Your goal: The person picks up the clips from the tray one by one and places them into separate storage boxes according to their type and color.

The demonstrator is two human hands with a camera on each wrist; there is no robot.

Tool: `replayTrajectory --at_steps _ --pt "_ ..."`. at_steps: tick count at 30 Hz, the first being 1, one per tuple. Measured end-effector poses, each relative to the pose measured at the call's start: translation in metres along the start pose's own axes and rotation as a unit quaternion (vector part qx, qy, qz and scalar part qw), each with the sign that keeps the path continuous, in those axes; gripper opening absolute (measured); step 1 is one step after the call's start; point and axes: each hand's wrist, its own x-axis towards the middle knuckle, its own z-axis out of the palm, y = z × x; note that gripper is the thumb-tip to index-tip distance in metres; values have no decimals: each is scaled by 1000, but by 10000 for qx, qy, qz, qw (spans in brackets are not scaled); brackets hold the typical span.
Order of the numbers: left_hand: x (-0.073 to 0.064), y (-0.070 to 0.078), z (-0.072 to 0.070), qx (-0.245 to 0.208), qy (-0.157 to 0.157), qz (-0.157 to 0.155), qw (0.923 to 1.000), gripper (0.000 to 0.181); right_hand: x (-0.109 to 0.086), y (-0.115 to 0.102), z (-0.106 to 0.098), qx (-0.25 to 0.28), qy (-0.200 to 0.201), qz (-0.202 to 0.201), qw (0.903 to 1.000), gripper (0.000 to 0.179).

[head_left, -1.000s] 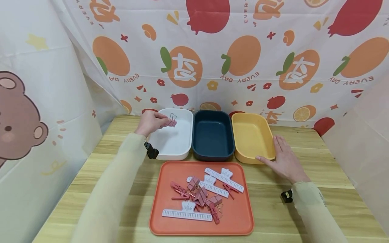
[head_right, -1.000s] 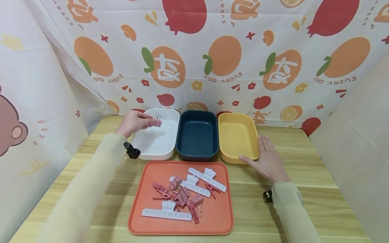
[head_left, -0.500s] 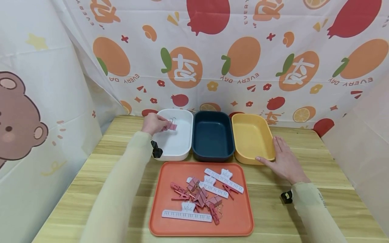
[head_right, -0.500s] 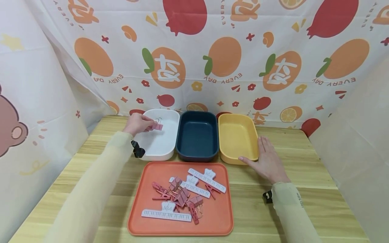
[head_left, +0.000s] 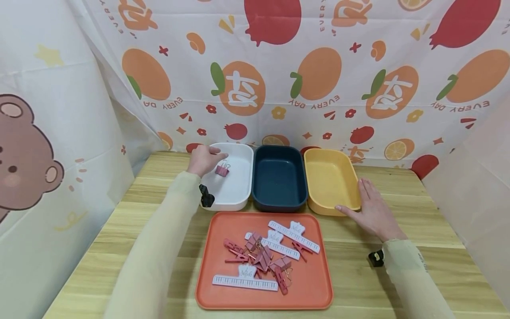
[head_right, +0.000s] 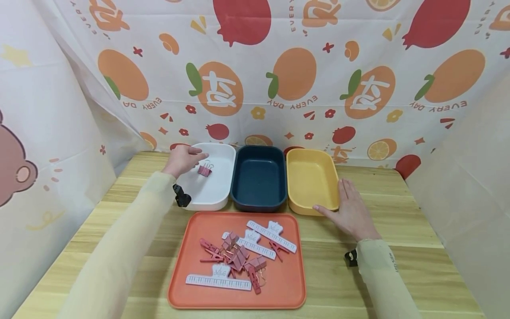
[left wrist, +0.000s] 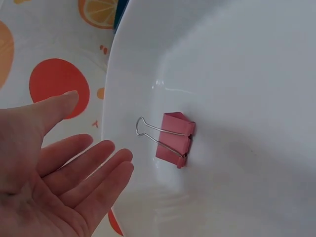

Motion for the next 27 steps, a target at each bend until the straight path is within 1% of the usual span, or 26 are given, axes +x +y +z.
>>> replayTrajectory --at_steps 7,15,27 --pt "-5 8 -1 -90 12 319 9994 53 2 0 -2 -11 46 -38 10000 117" --pt "-15 13 0 -213 -4 633 9978 54 1 -1 -1 -20 -8 4 10000 118" --pt "-32 12 9 -344 6 1255 9915 50 0 -1 -1 -47 -88 70 9999 119"
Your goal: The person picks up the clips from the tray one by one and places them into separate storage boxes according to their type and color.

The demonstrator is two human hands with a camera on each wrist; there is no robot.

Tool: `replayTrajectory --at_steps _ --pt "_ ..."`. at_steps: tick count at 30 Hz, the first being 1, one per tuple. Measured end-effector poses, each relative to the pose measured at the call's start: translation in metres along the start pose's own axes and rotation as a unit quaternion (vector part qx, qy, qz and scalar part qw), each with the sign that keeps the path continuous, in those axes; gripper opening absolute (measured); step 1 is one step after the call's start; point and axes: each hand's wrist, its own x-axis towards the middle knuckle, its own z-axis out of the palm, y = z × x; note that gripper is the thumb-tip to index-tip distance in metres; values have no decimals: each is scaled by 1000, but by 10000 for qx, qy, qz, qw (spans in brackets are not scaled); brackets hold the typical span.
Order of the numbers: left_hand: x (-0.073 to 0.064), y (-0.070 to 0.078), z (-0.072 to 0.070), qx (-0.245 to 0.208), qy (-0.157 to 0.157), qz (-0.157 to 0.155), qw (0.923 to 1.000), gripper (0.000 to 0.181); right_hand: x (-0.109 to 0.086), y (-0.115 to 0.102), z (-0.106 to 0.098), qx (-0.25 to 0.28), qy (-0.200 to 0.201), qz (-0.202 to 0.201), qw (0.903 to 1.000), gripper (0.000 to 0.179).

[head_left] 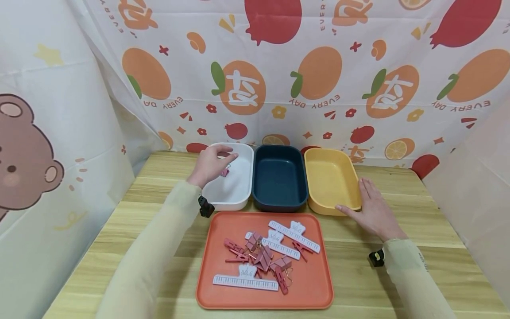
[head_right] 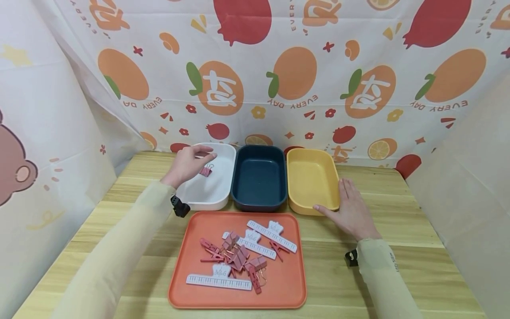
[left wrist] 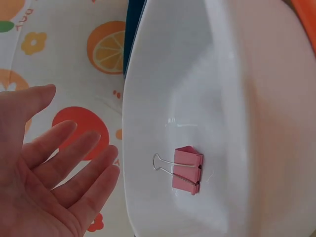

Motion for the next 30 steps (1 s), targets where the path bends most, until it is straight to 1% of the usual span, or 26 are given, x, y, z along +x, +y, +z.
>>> replayTrajectory --at_steps 6,9,11,15,19,25,30 --pt "-7 3 2 -68 58 240 9997 48 0 0 0 -12 43 -42 10000 118" --pt "-11 5 3 -70 28 371 9993 47 0 0 0 -24 65 -70 10000 118" --pt "-14 7 4 4 -11 442 9990 47 0 1 1 -29 103 -99 9999 117" --pt "-18 10 7 73 -133 709 9974 44 1 2 1 -47 197 -172 9996 116" --pt "-23 12 10 3 -229 910 9956 41 1 2 1 -47 268 -214 9994 116" --pt "-34 19 13 -72 -313 996 9945 42 1 3 2 -16 252 -202 9995 116" --pt "-45 24 14 -250 -437 1080 9929 42 1 3 2 -1 260 -217 9994 115"
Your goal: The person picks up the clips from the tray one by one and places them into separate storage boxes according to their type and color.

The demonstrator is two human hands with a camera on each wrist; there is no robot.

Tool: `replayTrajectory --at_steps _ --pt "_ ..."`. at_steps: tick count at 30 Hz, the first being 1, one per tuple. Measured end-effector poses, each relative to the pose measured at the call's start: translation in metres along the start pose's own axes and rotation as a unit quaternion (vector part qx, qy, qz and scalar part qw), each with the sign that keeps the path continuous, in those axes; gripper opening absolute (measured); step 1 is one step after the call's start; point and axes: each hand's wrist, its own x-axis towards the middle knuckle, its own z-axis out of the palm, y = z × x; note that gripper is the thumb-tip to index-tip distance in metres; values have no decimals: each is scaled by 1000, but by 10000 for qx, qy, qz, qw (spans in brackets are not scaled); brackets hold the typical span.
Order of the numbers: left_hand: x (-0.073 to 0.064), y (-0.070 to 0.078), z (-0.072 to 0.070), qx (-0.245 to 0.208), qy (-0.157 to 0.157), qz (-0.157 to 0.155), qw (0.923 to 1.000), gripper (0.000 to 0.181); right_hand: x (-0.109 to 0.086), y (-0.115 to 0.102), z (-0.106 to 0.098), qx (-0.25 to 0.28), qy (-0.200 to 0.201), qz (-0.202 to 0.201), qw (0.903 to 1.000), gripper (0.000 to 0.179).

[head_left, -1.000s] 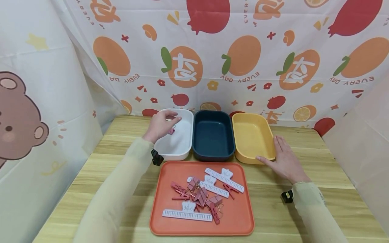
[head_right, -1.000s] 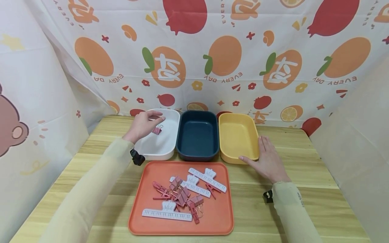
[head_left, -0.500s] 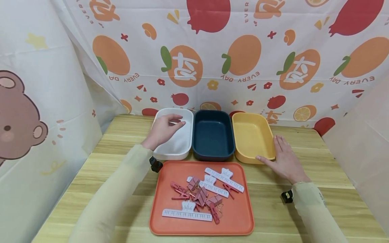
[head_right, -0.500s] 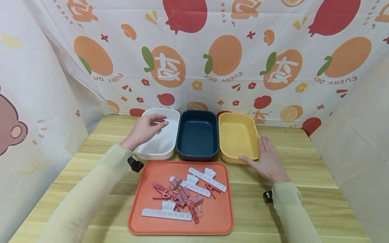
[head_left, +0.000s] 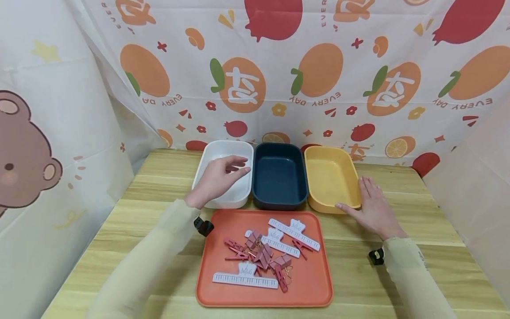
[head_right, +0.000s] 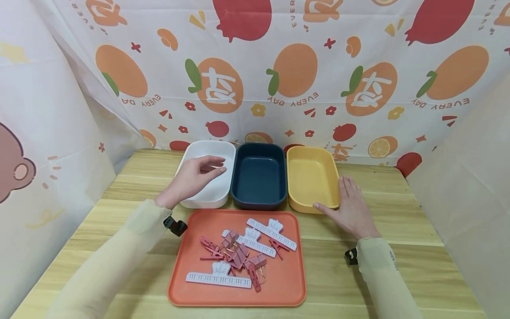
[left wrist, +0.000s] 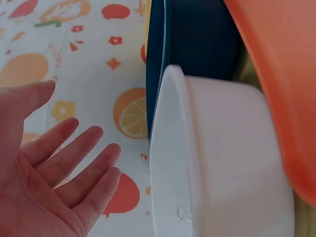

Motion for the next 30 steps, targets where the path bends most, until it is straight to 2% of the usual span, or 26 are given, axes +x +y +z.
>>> replayTrajectory --at_steps 12,17,26,30 --pt "-20 15 8 -178 -251 488 9983 40 2 0 -1 2 2 19 10000 115" --pt "-30 21 13 -369 -495 624 9961 42 2 1 -1 -4 13 11 10000 115" --pt "-48 29 19 -219 -902 641 9936 47 1 1 1 21 22 28 10000 116" --pt "-55 28 23 2 -1117 849 9901 46 0 1 2 27 -10 45 10000 115"
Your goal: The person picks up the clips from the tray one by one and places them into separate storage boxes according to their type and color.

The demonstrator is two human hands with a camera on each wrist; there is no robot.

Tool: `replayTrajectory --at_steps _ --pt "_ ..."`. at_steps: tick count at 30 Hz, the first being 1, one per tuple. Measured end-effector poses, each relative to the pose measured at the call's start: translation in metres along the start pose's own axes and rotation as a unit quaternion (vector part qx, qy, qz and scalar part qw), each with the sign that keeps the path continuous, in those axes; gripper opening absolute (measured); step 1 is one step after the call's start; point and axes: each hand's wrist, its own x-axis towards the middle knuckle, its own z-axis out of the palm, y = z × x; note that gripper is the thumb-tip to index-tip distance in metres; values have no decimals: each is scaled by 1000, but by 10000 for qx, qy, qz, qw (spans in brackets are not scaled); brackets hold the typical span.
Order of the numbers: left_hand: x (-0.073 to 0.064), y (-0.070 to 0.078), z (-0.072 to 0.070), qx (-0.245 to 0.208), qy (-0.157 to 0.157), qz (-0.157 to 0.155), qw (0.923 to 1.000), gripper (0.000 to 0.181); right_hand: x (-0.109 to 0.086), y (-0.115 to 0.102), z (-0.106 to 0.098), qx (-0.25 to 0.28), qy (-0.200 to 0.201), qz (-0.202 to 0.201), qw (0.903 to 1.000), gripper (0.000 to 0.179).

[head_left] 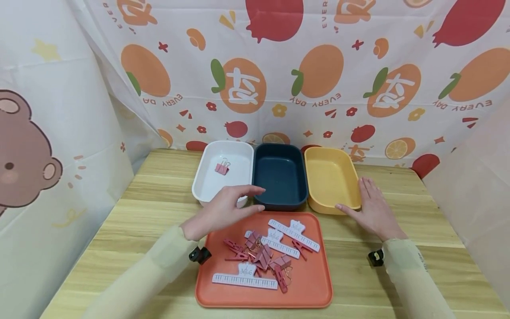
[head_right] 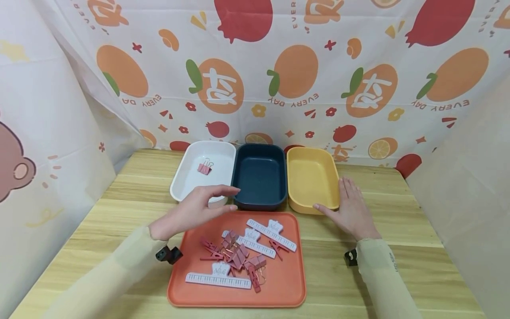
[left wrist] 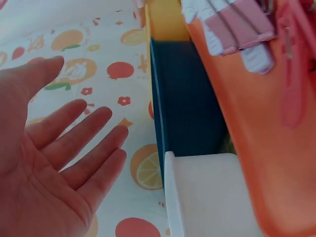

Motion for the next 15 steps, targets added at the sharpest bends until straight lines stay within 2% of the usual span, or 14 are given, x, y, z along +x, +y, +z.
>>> replayTrajectory --at_steps 4,12,15 --pt "-6 0 5 167 -266 119 9994 46 0 0 1 20 45 -17 10000 115" --pt "-16 2 13 104 -632 25 9979 51 -1 -1 0 37 96 -51 9999 115" --pt "-18 3 17 214 -801 41 9965 53 -1 0 1 45 113 -64 9999 114"
